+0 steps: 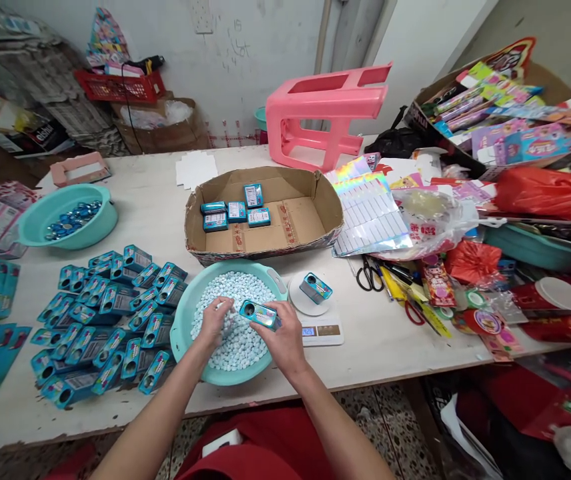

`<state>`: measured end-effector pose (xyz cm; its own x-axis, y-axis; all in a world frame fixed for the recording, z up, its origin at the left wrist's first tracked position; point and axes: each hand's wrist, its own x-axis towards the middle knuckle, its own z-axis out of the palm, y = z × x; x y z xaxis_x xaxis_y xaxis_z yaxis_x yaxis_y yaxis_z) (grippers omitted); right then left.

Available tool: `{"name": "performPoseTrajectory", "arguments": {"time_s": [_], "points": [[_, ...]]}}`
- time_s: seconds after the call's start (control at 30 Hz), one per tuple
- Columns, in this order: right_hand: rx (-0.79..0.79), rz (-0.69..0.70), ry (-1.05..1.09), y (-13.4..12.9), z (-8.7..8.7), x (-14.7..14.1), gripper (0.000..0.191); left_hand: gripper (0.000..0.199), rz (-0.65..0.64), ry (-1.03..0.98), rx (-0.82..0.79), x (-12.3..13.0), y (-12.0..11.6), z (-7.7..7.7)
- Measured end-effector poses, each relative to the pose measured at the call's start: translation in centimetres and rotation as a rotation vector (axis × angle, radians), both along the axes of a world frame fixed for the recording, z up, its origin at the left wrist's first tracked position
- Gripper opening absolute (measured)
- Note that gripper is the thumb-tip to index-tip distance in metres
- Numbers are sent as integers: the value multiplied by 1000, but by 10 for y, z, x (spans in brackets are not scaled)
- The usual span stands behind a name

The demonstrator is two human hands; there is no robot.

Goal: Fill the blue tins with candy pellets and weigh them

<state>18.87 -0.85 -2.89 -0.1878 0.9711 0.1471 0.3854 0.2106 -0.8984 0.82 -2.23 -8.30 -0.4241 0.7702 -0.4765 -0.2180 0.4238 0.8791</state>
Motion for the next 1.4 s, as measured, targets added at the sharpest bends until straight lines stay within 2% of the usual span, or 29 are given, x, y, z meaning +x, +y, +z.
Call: {"name": "performPoseTrajectory", "arguments": {"time_s": [0.1, 0.17, 0.27, 0.37, 0.5, 0.97, 1.3, 1.4], "points": [[5, 37, -54, -2, -9, -9, 32, 27, 115, -280, 189, 4, 3, 33], [0, 58, -106, -5, -14, -17, 33, 25, 156, -392, 328, 8, 6, 51], [-20, 94, -182, -9, -14, -28, 34, 23, 222, -424, 394, 14, 12, 64], [-12, 115, -200, -12, -7, -33, 35, 24, 295, -394, 421, 16, 16, 68], [5, 80, -191, -10, 1, -34, 34, 26, 310, -395, 432, 15, 21, 72], [-10, 37, -132, -3, 6, -39, 31, 25, 299, -396, 419, 16, 29, 76], [-7, 15, -72, -7, 15, -41, 31, 27, 309, -285, 451, 21, 21, 96], [-23, 9, -66, -11, 12, -42, 34, 26, 308, -263, 421, 23, 22, 96]]}}
